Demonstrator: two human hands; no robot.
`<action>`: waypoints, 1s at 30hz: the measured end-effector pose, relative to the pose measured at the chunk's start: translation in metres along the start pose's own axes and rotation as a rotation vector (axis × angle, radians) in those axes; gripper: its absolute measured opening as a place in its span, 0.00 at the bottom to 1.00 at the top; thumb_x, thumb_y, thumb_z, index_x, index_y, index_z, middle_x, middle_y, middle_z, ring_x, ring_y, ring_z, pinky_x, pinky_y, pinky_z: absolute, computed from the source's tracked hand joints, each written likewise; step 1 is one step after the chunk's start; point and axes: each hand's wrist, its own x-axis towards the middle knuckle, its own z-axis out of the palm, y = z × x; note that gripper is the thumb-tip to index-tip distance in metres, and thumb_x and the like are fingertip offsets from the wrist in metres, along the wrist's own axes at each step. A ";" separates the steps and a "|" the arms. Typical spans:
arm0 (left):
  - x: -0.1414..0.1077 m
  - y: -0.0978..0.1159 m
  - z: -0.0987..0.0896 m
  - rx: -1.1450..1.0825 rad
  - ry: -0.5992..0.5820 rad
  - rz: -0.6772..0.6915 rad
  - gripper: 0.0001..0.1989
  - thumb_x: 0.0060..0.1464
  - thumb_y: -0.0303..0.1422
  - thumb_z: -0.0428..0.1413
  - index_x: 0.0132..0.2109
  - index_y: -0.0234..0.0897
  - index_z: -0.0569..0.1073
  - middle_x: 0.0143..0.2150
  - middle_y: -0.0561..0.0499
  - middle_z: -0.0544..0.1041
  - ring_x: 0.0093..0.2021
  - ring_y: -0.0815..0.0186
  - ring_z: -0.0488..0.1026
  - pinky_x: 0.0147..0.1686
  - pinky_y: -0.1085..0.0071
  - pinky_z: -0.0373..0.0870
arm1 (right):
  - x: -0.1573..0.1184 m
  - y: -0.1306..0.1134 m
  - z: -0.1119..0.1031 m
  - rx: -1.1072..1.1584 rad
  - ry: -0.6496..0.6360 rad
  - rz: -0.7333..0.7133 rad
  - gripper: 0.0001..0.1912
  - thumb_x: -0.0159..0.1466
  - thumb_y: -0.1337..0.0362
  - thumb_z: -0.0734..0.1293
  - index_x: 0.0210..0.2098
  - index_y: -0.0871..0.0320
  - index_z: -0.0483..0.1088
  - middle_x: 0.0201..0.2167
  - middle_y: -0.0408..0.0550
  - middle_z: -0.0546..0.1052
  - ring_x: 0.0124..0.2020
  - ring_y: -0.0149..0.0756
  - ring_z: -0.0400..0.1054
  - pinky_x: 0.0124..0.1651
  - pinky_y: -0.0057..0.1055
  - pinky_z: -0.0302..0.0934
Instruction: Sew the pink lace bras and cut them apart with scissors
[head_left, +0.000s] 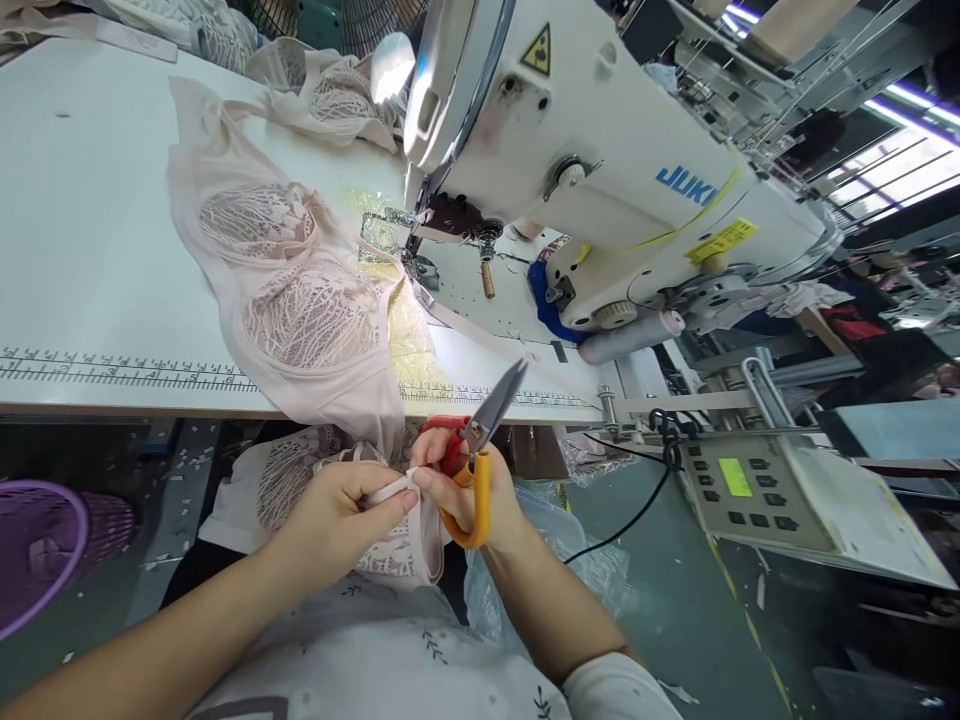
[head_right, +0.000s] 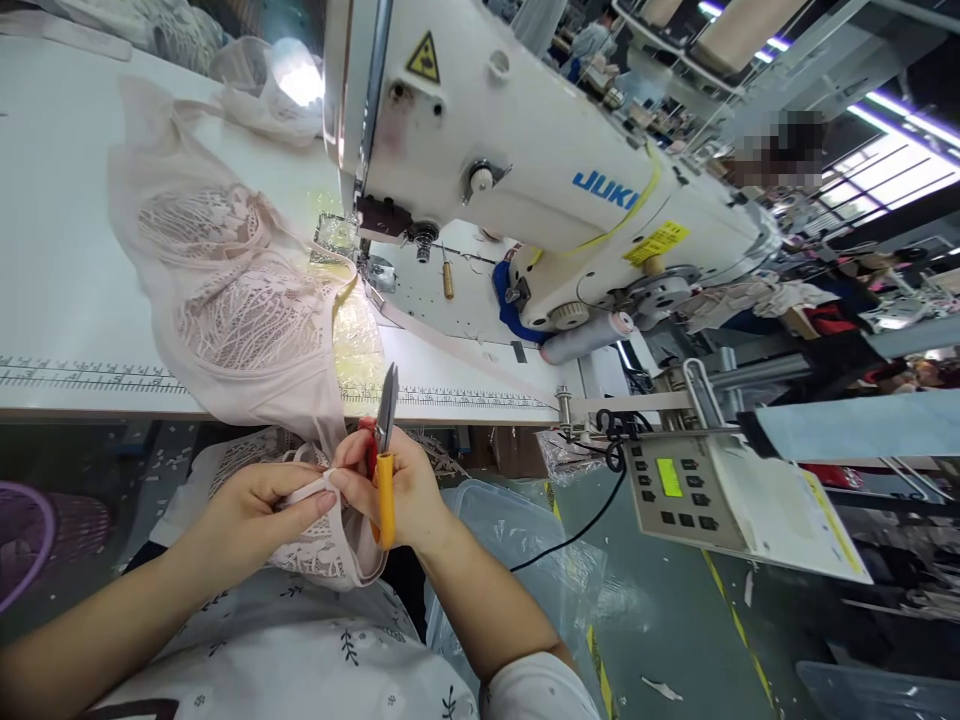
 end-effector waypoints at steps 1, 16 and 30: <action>0.001 -0.001 0.000 -0.017 -0.011 -0.017 0.19 0.53 0.39 0.51 0.19 0.37 0.56 0.20 0.57 0.52 0.22 0.72 0.51 0.22 0.73 0.48 | -0.002 0.000 -0.002 0.003 0.001 0.022 0.15 0.58 0.58 0.70 0.31 0.55 0.59 0.28 0.42 0.67 0.28 0.29 0.61 0.33 0.30 0.59; 0.005 -0.003 -0.013 -0.217 -0.142 -0.318 0.19 0.48 0.40 0.55 0.18 0.37 0.57 0.18 0.60 0.51 0.20 0.75 0.46 0.20 0.74 0.42 | -0.040 -0.008 -0.049 -0.648 -0.748 0.315 0.36 0.52 0.26 0.45 0.28 0.55 0.51 0.26 0.44 0.61 0.26 0.31 0.55 0.31 0.31 0.56; 0.006 -0.007 -0.017 -0.265 -0.147 -0.371 0.20 0.43 0.39 0.56 0.17 0.39 0.52 0.17 0.61 0.49 0.18 0.76 0.46 0.19 0.75 0.43 | -0.040 -0.012 -0.039 -0.778 -0.653 0.431 0.35 0.55 0.28 0.49 0.26 0.56 0.56 0.23 0.43 0.63 0.24 0.31 0.56 0.27 0.28 0.52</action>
